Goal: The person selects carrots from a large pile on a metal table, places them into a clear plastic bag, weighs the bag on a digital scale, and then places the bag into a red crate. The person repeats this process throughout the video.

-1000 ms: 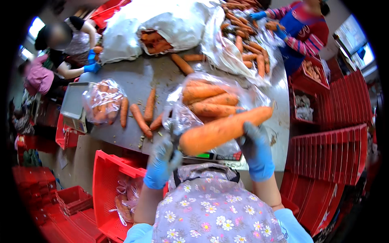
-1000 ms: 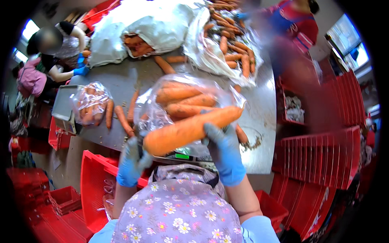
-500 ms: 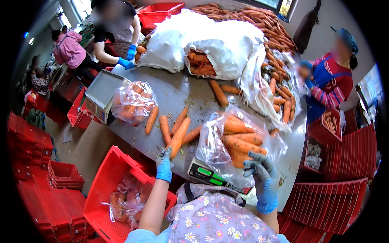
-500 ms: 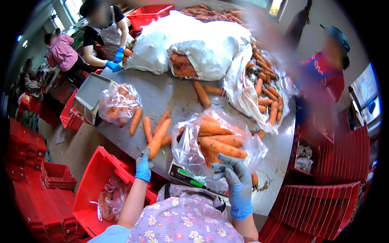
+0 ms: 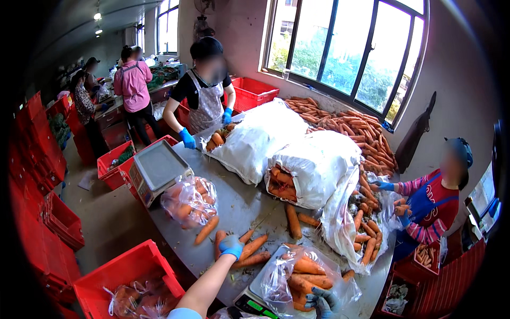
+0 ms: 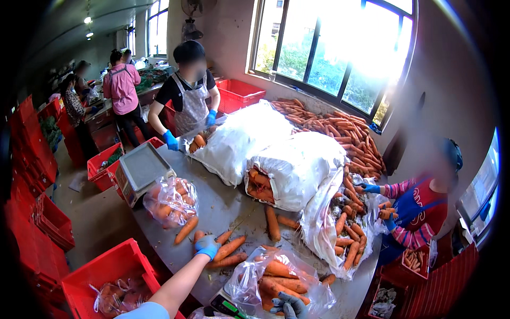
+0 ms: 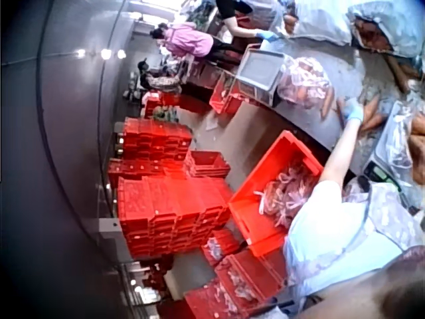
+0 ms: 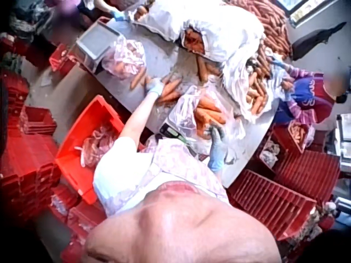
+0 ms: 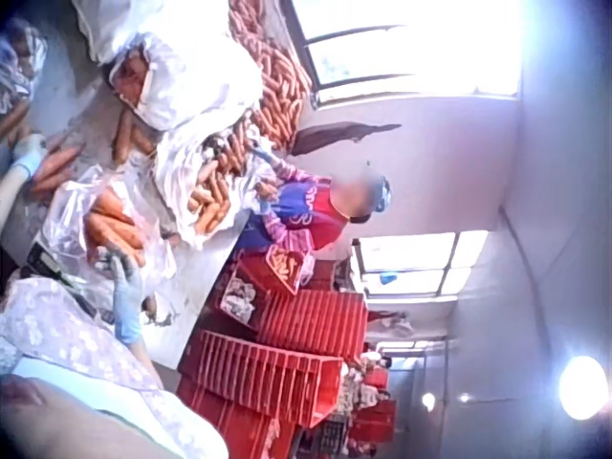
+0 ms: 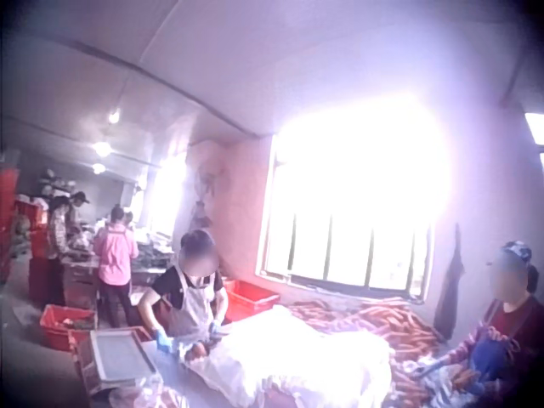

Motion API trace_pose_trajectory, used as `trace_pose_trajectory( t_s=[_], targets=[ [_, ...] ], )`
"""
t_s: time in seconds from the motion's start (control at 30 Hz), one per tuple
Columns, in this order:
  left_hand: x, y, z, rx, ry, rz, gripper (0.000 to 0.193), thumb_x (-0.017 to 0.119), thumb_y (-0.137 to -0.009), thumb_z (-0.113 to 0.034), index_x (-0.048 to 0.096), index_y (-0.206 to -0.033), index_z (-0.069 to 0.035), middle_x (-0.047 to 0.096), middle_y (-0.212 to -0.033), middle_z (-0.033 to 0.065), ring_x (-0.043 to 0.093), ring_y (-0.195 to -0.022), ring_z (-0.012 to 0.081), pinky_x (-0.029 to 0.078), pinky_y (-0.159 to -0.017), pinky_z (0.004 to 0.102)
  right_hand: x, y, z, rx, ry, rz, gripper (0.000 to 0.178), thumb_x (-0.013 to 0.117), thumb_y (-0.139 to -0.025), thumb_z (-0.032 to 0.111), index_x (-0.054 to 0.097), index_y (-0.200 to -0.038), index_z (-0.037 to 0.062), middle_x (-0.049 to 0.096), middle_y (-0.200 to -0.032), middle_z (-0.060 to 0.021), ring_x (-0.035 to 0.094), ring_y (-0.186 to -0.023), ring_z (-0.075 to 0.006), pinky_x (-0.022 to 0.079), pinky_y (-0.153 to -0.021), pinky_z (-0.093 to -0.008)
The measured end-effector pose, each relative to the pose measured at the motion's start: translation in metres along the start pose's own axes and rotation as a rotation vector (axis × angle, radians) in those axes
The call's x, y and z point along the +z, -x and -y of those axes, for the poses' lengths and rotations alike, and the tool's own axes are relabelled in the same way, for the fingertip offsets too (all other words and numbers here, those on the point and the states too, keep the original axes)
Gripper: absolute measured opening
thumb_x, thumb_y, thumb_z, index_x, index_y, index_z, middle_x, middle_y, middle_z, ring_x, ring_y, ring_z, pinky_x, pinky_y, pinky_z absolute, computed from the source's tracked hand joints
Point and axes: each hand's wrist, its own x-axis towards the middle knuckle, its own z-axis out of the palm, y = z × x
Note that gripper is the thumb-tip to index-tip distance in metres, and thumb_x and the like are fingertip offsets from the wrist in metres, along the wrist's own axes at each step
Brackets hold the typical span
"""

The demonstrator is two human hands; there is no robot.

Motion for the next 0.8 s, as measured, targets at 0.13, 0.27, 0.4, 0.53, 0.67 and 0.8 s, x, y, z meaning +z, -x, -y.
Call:
trace_pose_trajectory(
  t_s=[0.13,0.27,0.4,0.53,0.67,0.8],
  targets=[
    [0.005,-0.017,-0.010,-0.053,-0.101,0.115,0.029,0.060,-0.075,-0.030,0.070,-0.090,-0.006,0.067,-0.091,0.0168,0.066,-0.085,0.0300,0.051,-0.072,0.0387,0.008,0.001,0.015,-0.027,0.042,0.008,0.021,0.051,-0.091,0.008,0.061,-0.109,0.0019,0.063,-0.093,-0.0065,0.058,-0.082,-0.0118,0.047,-0.075,-0.0240],
    [0.023,-0.029,0.009,-0.019,-0.090,0.145,0.038,0.064,-0.070,-0.036,0.069,-0.092,-0.005,0.066,-0.091,0.0182,0.065,-0.085,0.0321,0.050,-0.074,0.0398,0.012,0.001,0.016,-0.019,0.022,0.007,0.020,0.051,-0.090,0.007,0.061,-0.107,0.0018,0.063,-0.092,-0.0067,0.059,-0.080,-0.0120,0.047,-0.074,-0.0240],
    [0.006,-0.013,0.002,0.034,-0.013,0.013,0.032,0.060,-0.074,-0.032,0.068,-0.093,-0.007,0.067,-0.086,0.0179,0.064,-0.083,0.0330,0.051,-0.072,0.0399,0.014,0.002,0.020,-0.039,0.028,-0.005,0.019,0.052,-0.089,0.006,0.062,-0.105,0.0012,0.063,-0.091,-0.0070,0.060,-0.078,-0.0128,0.048,-0.072,-0.0239],
    [-0.051,0.017,-0.011,0.049,0.258,-0.255,0.032,0.066,-0.068,-0.035,0.066,-0.090,-0.011,0.065,-0.087,0.0198,0.063,-0.079,0.0345,0.050,-0.073,0.0408,0.010,0.003,0.016,-0.117,0.057,0.011,0.019,0.051,-0.089,0.006,0.061,-0.105,-0.0004,0.064,-0.093,-0.0096,0.061,-0.077,-0.0148,0.050,-0.071,-0.0249],
    [-0.088,0.023,0.004,0.048,0.738,-0.304,0.034,0.074,-0.068,-0.025,0.063,-0.090,-0.001,0.066,-0.090,0.0162,0.064,-0.077,0.0276,0.050,-0.071,0.0370,0.010,0.004,0.007,-0.023,-0.064,0.105,0.021,0.050,-0.090,0.007,0.059,-0.107,-0.0015,0.063,-0.098,-0.0109,0.063,-0.081,-0.0161,0.050,-0.072,-0.0251],
    [-0.109,0.033,0.006,-0.310,1.397,0.021,0.032,0.072,-0.077,-0.033,0.062,-0.089,-0.006,0.055,-0.065,-0.0003,0.050,-0.057,0.0137,0.041,-0.054,0.0275,0.023,0.012,0.017,-0.029,0.008,0.189,0.022,0.049,-0.091,0.007,0.060,-0.108,-0.0022,0.063,-0.098,-0.0088,0.060,-0.079,-0.0133,0.049,-0.073,-0.0238]
  ],
)
